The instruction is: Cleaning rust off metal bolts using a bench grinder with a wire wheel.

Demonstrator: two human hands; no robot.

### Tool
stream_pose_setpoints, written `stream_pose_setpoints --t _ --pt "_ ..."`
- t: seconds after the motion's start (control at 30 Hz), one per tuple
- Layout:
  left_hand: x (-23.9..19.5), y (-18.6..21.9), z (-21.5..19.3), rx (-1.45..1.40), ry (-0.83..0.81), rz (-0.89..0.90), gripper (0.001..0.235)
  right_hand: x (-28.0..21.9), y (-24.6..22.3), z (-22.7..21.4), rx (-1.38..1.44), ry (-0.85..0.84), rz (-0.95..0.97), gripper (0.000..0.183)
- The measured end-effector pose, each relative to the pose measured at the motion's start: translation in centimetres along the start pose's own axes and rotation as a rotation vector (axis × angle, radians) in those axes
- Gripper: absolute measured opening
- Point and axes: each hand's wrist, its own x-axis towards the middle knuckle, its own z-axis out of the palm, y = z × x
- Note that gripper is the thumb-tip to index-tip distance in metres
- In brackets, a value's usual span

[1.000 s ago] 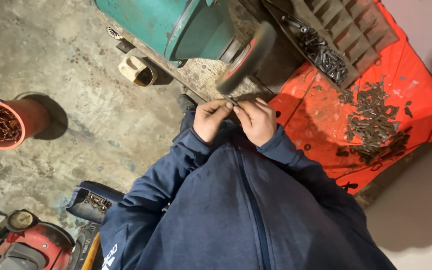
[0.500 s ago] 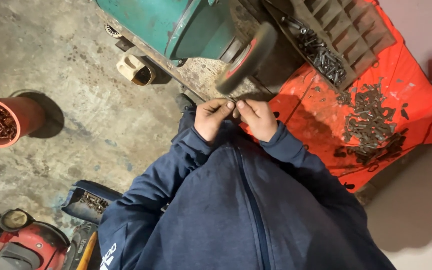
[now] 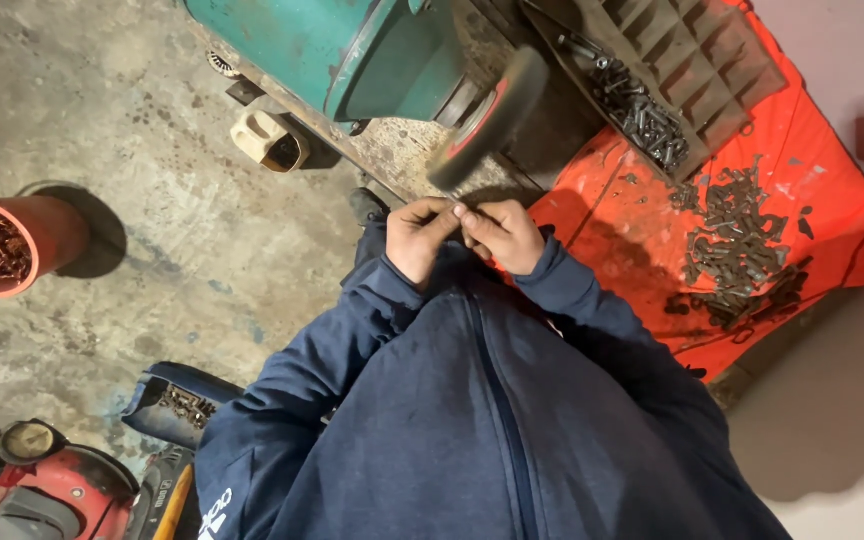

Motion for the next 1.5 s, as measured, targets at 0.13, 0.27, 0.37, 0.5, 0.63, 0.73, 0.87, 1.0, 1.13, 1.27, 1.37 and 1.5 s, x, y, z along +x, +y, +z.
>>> stream_pose_setpoints --t 0.13,0.27,0.37,0.5,0.63,0.73,0.87,1.0,1.13,1.27,1.37,1.5 --pt "0.3 -0.4 -0.4 -0.045 0.044 0.005 0.016 0.8 0.6 -0.4 -0.019 -0.067 -0.024 0.047" --pt "0.3 1.3 0.3 -0.052 0.074 -0.024 0.015 1.4 0.9 -0.8 -0.054 -0.105 -0.056 0.051" --pt "0.3 1.5 0.6 -0.053 0.067 -0.056 0.015 1.1 0.8 -1.0 -0.051 -0.132 -0.042 0.053" --pt "1.1 -1.6 -0.6 -0.058 0.021 -0.011 0.015 0.4 1.9 -1.5 -0.042 -0.162 0.023 0.053" --pt "1.4 0.3 0.5 -0.048 0.013 -0.075 0.011 0.7 0.2 -0.7 -0.069 -0.130 -0.048 0.051" --pt "1.4 -1.1 -0.5 -0.031 -0.006 -0.062 0.011 0.8 1.6 -0.7 -0.109 -0.129 -0.040 0.049" --pt "1.0 -5.4 -4.1 0.112 -0.084 -0.044 0.015 -0.4 2.1 0.4 -0.092 -0.168 0.046 0.050" --pt "0.4 -5.8 -5.1 -0.106 -0.138 -0.149 0.017 -1.1 1.9 1.4 -0.224 -0.110 -0.015 0.051" --pt "0.2 -4.2 -4.6 -0.117 -0.213 -0.090 0.018 -0.8 1.1 1.1 -0.344 -0.031 -0.027 0.048" --pt "0.1 -2.9 -3.2 -0.148 -0.188 -0.088 0.020 -0.8 0.4 1.4 -0.462 0.012 -0.090 0.044" --pt "0.3 -2.3 -2.5 -0.185 -0.174 -0.050 0.022 -0.8 -0.9 2.3 -0.476 0.100 -0.175 0.040" --pt "0.5 -2.4 -2.4 -0.192 -0.129 -0.012 0.022 -0.6 -0.7 3.0 -0.550 0.218 -0.264 0.036"
